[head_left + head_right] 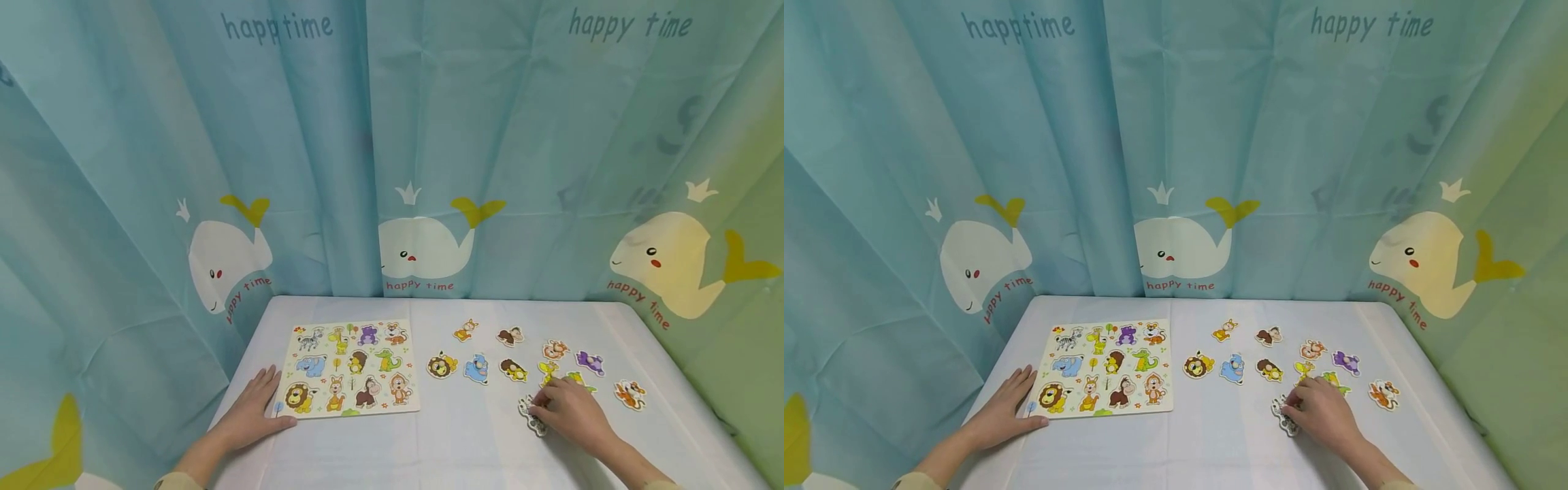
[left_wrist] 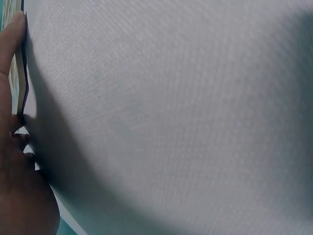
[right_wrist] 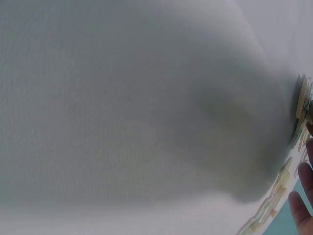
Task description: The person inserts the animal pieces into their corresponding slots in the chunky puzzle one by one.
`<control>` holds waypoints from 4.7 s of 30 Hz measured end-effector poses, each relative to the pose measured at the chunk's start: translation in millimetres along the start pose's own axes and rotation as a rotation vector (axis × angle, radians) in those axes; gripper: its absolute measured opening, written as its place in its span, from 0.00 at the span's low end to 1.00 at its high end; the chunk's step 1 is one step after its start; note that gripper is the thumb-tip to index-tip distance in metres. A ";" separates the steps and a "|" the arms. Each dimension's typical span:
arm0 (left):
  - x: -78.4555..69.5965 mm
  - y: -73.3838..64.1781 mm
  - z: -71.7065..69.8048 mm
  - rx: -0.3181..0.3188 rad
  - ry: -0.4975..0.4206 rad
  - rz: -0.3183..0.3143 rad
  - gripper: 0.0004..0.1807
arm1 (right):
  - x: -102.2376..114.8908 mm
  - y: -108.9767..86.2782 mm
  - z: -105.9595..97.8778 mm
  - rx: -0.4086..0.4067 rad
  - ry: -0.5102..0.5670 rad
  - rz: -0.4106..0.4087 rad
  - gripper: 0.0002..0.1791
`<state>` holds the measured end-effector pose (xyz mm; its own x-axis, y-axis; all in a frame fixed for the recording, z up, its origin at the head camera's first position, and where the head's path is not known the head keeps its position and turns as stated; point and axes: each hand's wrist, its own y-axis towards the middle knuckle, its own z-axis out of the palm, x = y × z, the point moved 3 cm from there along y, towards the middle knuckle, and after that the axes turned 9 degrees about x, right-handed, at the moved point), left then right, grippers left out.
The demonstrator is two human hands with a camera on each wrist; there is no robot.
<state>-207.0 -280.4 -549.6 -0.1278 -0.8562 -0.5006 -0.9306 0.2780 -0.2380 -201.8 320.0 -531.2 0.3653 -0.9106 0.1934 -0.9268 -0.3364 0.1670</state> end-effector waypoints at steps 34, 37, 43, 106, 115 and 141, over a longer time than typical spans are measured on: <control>3.7 5.0 1.8 0.064 -0.020 -0.033 0.65 | 6.1 4.6 6.4 0.040 0.064 0.048 0.12; 4.0 5.2 1.1 0.064 -0.026 -0.028 0.65 | 6.9 4.3 8.0 0.046 0.069 0.068 0.11; 4.0 6.7 0.9 0.060 -0.015 -0.017 0.64 | 8.4 2.8 10.1 0.063 0.090 0.106 0.11; 8.6 6.4 -1.1 0.058 -0.009 -0.046 0.63 | 175.7 205.4 24.3 0.022 0.148 -0.116 0.03; 7.3 5.4 -1.2 0.038 -0.009 -0.035 0.61 | 202.1 223.5 40.9 0.076 0.122 -0.132 0.03; 9.7 3.5 -2.4 0.054 -0.043 -0.059 0.60 | 292.7 255.7 92.5 0.021 0.001 -0.212 0.05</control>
<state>-212.3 -288.7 -553.3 -0.0571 -0.8528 -0.5191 -0.9160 0.2516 -0.3125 -339.9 -54.8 -521.3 0.5525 -0.8187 0.1567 -0.8307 -0.5255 0.1836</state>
